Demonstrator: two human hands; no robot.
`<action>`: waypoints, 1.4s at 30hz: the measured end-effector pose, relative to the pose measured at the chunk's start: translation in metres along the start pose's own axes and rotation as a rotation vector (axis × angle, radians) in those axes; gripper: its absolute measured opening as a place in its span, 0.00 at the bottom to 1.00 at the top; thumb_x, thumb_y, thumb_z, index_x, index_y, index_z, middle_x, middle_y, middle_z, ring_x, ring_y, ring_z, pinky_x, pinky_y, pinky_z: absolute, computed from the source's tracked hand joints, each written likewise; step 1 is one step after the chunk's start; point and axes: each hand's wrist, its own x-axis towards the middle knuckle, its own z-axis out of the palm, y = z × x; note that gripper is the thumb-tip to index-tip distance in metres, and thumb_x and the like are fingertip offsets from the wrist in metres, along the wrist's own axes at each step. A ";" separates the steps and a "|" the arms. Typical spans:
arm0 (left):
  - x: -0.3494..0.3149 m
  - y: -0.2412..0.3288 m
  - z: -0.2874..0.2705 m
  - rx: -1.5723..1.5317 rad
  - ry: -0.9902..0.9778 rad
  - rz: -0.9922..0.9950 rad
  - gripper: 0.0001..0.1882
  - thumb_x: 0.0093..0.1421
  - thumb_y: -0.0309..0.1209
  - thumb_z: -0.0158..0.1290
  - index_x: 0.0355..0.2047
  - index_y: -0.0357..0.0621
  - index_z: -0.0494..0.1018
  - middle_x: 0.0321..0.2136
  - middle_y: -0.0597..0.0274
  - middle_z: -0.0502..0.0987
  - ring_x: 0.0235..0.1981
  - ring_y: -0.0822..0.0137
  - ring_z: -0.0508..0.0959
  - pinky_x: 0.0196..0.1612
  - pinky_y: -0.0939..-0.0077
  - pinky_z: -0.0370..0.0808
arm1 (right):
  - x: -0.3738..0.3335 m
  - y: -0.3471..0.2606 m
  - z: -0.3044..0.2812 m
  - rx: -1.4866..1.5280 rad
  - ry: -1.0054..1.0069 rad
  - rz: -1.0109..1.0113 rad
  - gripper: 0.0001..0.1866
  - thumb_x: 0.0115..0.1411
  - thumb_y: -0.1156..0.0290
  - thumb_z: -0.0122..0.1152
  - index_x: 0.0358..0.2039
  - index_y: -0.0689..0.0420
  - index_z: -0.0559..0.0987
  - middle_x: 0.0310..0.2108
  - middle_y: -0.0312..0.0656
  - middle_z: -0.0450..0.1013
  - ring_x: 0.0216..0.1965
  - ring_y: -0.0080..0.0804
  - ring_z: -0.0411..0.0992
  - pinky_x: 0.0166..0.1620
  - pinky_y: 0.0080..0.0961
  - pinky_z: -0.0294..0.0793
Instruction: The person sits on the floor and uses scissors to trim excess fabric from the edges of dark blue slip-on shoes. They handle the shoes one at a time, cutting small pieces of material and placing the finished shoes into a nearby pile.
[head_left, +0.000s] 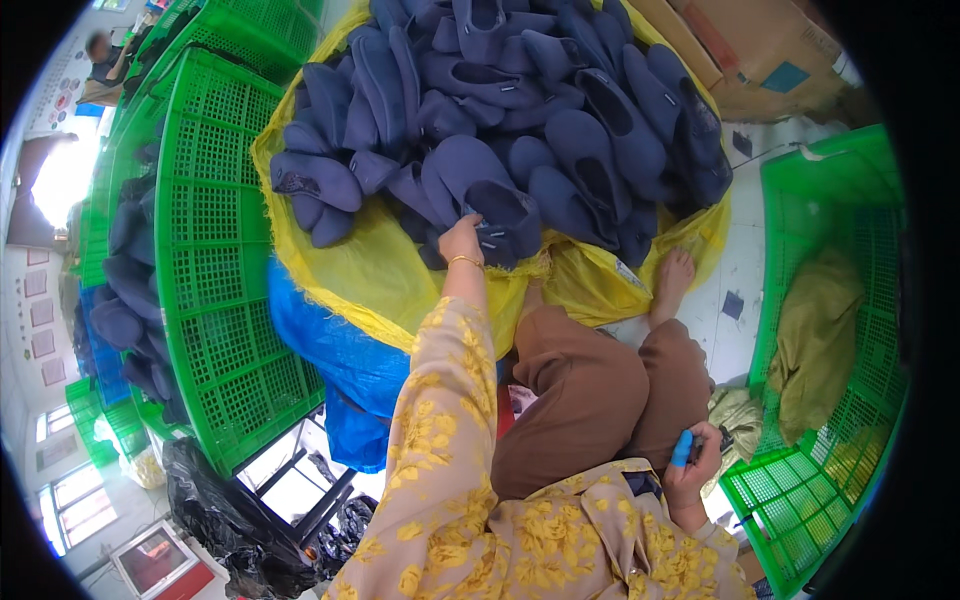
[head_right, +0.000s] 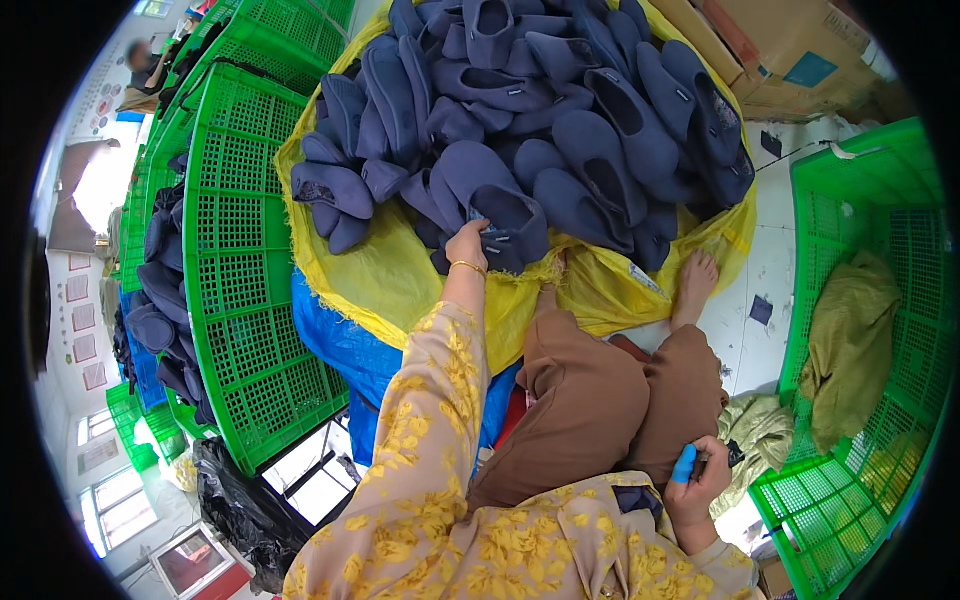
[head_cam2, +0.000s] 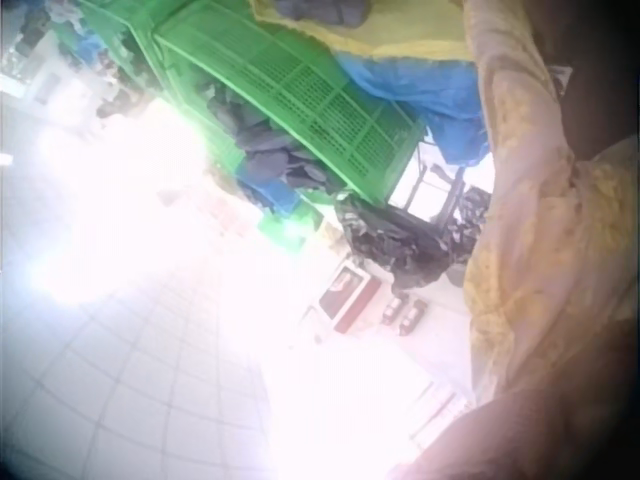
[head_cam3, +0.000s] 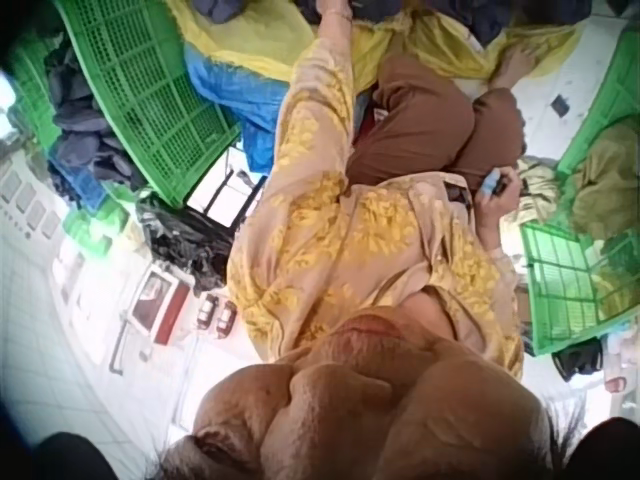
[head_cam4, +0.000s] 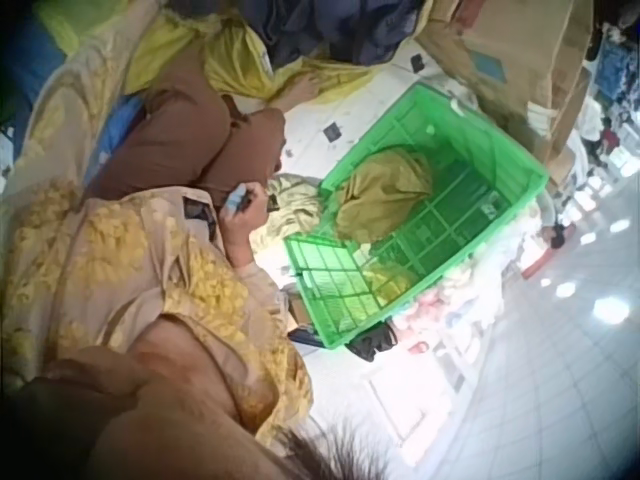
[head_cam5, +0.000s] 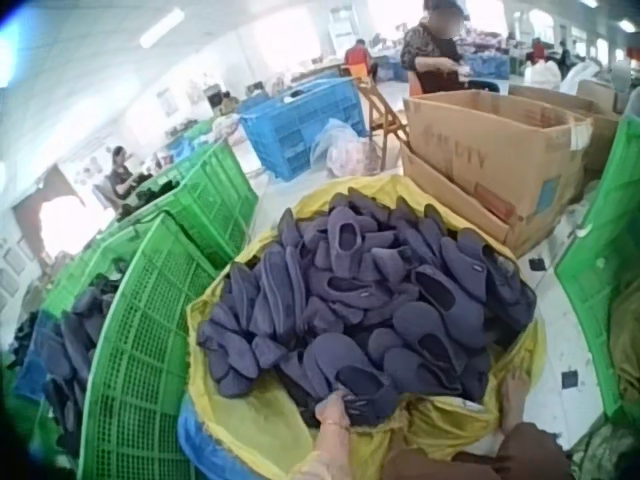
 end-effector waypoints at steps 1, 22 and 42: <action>0.001 0.004 0.001 0.005 -0.075 0.017 0.25 0.37 0.25 0.67 0.36 0.24 0.74 0.36 0.42 0.79 0.38 0.52 0.80 0.44 0.70 0.75 | 0.000 -0.001 -0.002 -0.003 -0.001 0.003 0.02 0.61 0.76 0.52 0.33 0.61 0.71 0.25 0.40 0.67 0.18 0.27 0.61 0.23 0.23 0.60; -0.025 -0.034 -0.522 0.041 -0.508 0.044 0.24 0.53 0.22 0.54 0.52 0.34 0.69 0.46 0.58 0.76 0.44 0.64 0.77 0.48 0.72 0.74 | -0.011 0.005 0.000 0.106 0.012 -0.003 0.02 0.62 0.78 0.52 0.36 0.61 0.70 0.28 0.34 0.66 0.23 0.16 0.58 0.25 0.14 0.58; -0.021 -0.077 -0.267 1.485 -0.350 0.592 0.23 0.50 0.36 0.61 0.45 0.41 0.71 0.43 0.47 0.77 0.43 0.48 0.79 0.46 0.58 0.77 | -0.006 -0.009 -0.003 0.001 0.031 -0.010 0.02 0.60 0.77 0.56 0.33 0.58 0.72 0.22 0.32 0.65 0.19 0.18 0.58 0.22 0.18 0.57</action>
